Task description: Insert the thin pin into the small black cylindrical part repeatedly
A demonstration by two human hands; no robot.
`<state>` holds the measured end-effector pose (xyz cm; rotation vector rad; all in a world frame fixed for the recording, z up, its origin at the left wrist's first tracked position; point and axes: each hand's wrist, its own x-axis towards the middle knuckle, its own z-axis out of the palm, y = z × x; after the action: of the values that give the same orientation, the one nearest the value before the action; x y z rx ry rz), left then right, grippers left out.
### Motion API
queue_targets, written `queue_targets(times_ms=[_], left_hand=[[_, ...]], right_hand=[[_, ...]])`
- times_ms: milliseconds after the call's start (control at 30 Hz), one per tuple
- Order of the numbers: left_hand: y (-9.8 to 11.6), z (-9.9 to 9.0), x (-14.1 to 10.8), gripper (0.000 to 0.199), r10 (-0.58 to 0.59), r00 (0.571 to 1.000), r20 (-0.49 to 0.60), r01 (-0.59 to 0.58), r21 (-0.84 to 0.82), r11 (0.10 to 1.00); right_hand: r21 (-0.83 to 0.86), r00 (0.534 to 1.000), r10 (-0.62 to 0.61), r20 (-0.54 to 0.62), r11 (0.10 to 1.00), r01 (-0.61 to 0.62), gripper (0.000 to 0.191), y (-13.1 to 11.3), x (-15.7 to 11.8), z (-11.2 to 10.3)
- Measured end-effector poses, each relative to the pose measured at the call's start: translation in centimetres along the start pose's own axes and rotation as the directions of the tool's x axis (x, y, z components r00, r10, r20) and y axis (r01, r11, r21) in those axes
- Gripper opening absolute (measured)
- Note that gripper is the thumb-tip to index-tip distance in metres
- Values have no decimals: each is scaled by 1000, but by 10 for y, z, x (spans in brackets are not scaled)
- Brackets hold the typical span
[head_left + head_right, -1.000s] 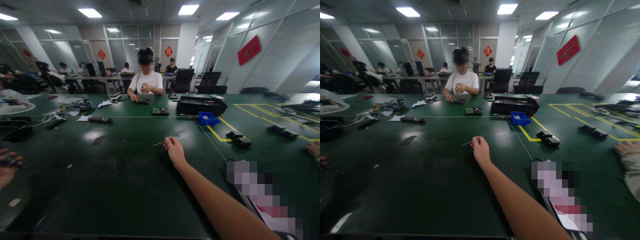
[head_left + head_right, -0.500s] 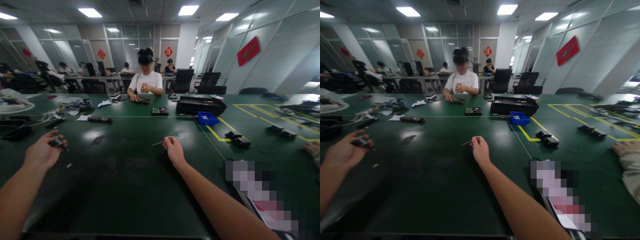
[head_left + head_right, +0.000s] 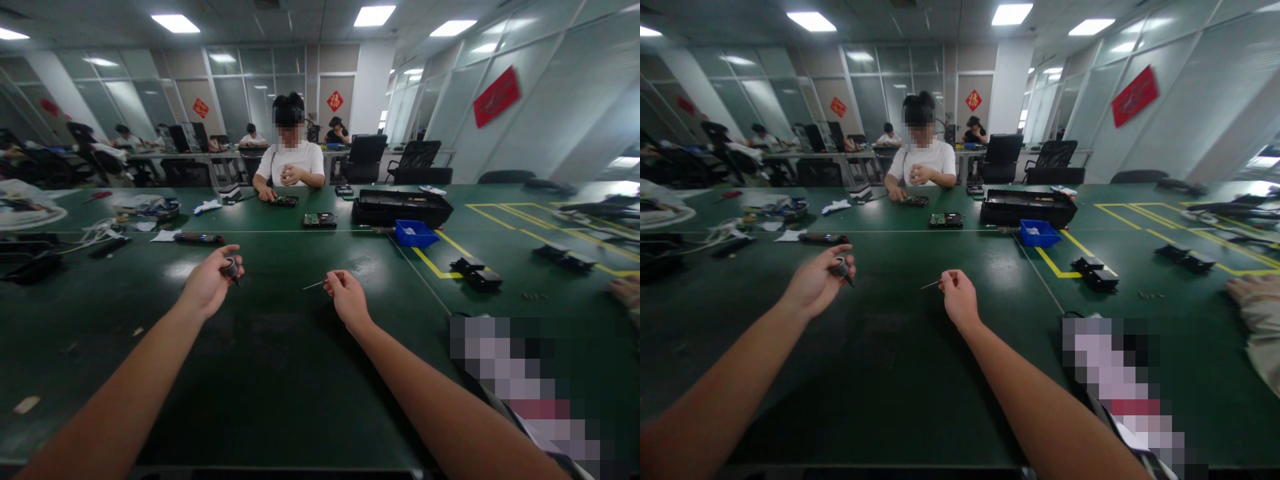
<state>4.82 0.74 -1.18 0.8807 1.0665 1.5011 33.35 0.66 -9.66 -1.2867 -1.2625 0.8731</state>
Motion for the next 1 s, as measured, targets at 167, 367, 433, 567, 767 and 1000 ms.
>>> queue_targets(times_ms=[167, 367, 433, 567, 767, 1000], left_hand=[[-21, 37, -10, 43, -50, 987, 152, 36, 92, 995], [-58, 52, -17, 38, 9, 959, 285, -89, 270, 959], [-71, 52, -18, 44, 58, 943, 329, -199, 414, 888], [-90, 45, -17, 46, 117, 902, 415, -391, 672, 629], [-96, 34, -8, 34, 74, 821, 566, -548, 746, 377], [-95, 28, -4, 39, 154, 834, 530, -546, 756, 361]], right_hand=[[-2, 1000, 7, 8, 1000, -7, 31, -5, -2, 0], [-29, 1000, -15, 0, 999, 15, 29, -8, -4, 0], [-34, 1000, -27, 5, 999, 27, 30, -7, -4, 1], [-18, 999, -37, 18, 999, 38, 31, -8, -3, 4], [-107, 998, -43, 35, 993, 46, 35, -18, -6, 1], [17, 996, -85, -8, 996, 86, 29, -29, -12, -4]])
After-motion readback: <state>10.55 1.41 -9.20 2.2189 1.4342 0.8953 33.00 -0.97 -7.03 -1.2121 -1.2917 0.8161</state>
